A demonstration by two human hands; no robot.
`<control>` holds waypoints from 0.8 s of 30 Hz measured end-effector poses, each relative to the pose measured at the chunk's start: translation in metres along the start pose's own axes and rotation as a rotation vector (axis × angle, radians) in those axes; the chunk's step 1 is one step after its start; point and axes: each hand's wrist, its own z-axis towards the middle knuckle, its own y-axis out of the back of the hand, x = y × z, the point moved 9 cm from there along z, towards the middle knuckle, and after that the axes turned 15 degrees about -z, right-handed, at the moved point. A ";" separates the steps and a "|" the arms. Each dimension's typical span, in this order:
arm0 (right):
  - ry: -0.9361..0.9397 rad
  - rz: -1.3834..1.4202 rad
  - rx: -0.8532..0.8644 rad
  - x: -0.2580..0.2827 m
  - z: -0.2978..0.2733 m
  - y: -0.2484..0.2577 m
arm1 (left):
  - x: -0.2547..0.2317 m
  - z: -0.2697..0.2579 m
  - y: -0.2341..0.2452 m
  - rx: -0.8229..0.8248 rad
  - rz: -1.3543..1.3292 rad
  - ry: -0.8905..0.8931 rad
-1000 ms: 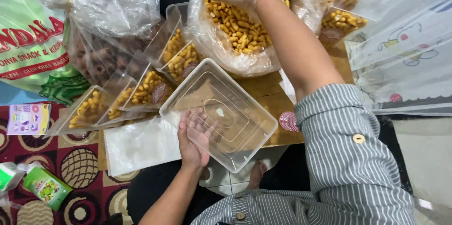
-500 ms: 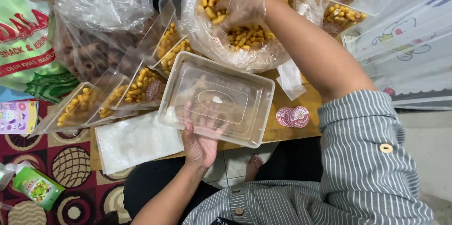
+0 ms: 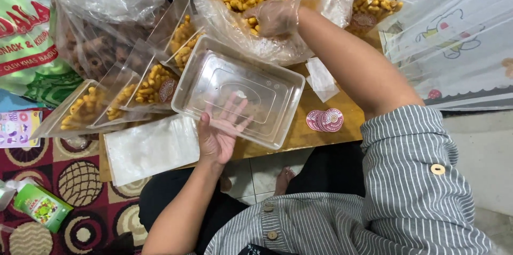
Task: Packing small fried snacks from a plastic tray into individual plastic bags while sitting on the floor.
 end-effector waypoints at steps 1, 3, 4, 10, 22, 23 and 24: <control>0.016 0.010 -0.022 0.000 0.000 0.001 | 0.001 0.001 0.003 0.024 -0.021 0.002; 0.033 0.019 -0.048 0.000 -0.004 0.003 | 0.001 0.002 0.007 0.051 -0.040 0.002; 0.005 0.100 -0.050 -0.003 -0.008 0.005 | 0.001 0.002 0.006 0.068 -0.034 0.006; -0.097 0.401 -0.117 -0.012 -0.042 0.025 | 0.000 0.001 0.004 0.121 -0.003 0.022; 0.189 0.634 -0.324 0.013 -0.116 0.052 | 0.012 0.003 -0.003 0.175 -0.054 0.091; 0.088 0.656 -0.241 0.025 -0.133 0.042 | 0.012 0.003 -0.003 0.162 -0.059 0.087; 0.087 0.658 -0.238 0.025 -0.125 0.025 | 0.012 0.002 -0.005 0.158 -0.059 0.088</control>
